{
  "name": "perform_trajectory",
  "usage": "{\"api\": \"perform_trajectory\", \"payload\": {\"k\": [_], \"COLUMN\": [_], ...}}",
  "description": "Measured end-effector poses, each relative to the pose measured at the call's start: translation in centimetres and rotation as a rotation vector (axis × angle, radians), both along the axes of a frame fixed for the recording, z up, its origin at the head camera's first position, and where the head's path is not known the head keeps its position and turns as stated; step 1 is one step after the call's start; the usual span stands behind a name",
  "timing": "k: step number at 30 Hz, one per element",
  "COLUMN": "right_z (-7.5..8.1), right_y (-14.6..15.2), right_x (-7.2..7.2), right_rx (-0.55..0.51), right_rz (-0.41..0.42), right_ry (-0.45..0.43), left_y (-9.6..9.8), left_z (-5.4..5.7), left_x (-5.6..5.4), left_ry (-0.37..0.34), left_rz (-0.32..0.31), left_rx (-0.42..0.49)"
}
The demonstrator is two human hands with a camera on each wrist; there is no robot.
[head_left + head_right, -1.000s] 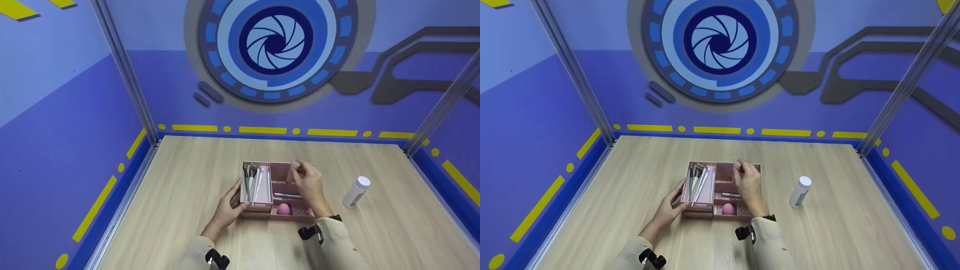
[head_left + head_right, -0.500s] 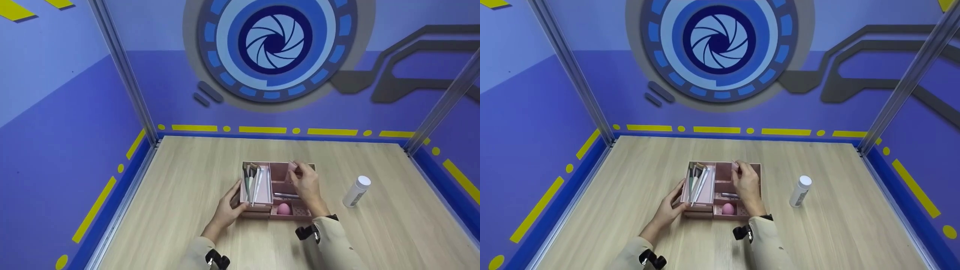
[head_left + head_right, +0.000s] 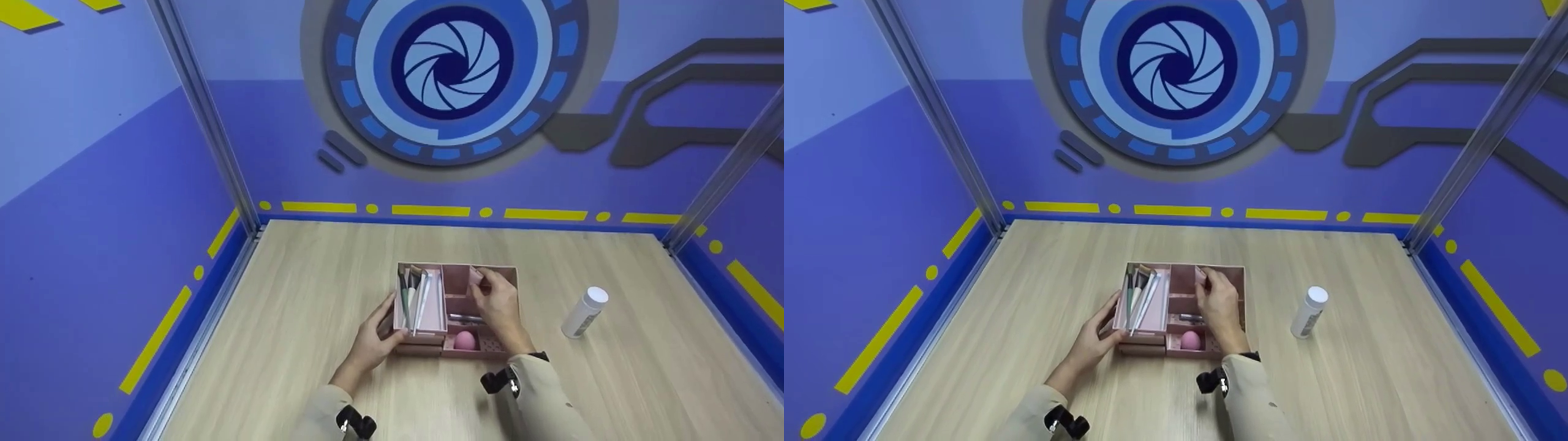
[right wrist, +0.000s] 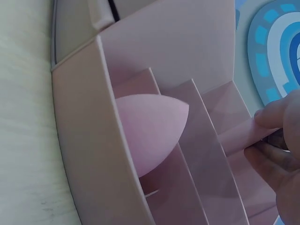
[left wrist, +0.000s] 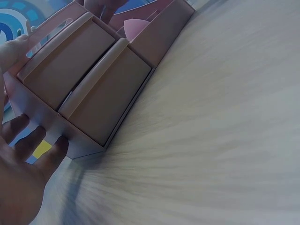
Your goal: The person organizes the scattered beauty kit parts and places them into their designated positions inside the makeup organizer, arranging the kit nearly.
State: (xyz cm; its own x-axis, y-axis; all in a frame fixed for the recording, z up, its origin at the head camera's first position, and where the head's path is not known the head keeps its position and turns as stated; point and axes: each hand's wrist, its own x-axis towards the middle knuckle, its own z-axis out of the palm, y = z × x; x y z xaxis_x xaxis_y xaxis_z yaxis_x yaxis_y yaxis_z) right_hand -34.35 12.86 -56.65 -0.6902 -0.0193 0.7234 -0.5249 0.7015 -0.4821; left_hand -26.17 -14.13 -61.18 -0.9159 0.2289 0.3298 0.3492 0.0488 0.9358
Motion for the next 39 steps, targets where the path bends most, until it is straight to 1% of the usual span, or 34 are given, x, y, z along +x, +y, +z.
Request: {"api": "perform_trajectory", "payload": {"k": [4,8,10,14,16,18,21,24,28,30,31,37,38,39], "right_z": [0.1,0.2,0.2,0.3,0.4,0.5,0.7,0.8,1.1,1.3,1.5,2.2,2.3,2.5], "right_y": [0.1,0.2,0.3,0.4,0.5,0.6,0.8,1.2,1.7,2.0,2.2,3.5,3.7,3.9], "right_x": [0.0,-0.1,0.0,0.1,0.2,0.3,0.4,0.5,0.8,1.0,1.1,1.7,1.8,1.9], "right_rx": [-0.005,-0.001,0.001,-0.008,-0.019,-0.034,-0.049,-0.050,-0.073,-0.091,-0.096,-0.111,-0.116,-0.121], "right_rz": [-0.002,-0.008,-0.012,-0.019,-0.017,-0.010,-0.002,-0.005,0.008,0.016,0.016,0.016,0.017,0.015], "right_ry": [0.002,-0.021,-0.046,-0.112,-0.143,-0.159,-0.168,-0.172,-0.204,-0.219,-0.223,-0.183,-0.177,-0.173], "left_y": [0.0,0.1,0.2,0.3,0.3,0.2,0.2,0.2,0.1,0.1,0.1,0.0,0.0,0.0], "left_z": [0.1,0.3,0.7,1.9,2.3,2.0,1.0,0.1,-0.2,-0.1,0.0,2.5,2.5,2.2], "left_x": [-0.1,0.0,0.1,0.7,0.9,0.8,0.4,0.0,-0.3,-0.2,-0.2,1.1,1.1,1.1], "left_ry": [0.012,0.011,0.008,-0.007,-0.003,0.002,0.005,-0.002,0.006,0.008,0.002,-0.045,-0.043,-0.041], "left_rz": [-0.003,0.003,0.000,-0.013,-0.011,-0.001,0.014,0.012,0.008,0.004,0.000,-0.028,-0.026,-0.021], "left_rx": [-0.013,-0.027,-0.022,-0.005,0.001,-0.008,-0.016,-0.015,-0.011,-0.013,-0.014,-0.008,-0.008,-0.006]}}
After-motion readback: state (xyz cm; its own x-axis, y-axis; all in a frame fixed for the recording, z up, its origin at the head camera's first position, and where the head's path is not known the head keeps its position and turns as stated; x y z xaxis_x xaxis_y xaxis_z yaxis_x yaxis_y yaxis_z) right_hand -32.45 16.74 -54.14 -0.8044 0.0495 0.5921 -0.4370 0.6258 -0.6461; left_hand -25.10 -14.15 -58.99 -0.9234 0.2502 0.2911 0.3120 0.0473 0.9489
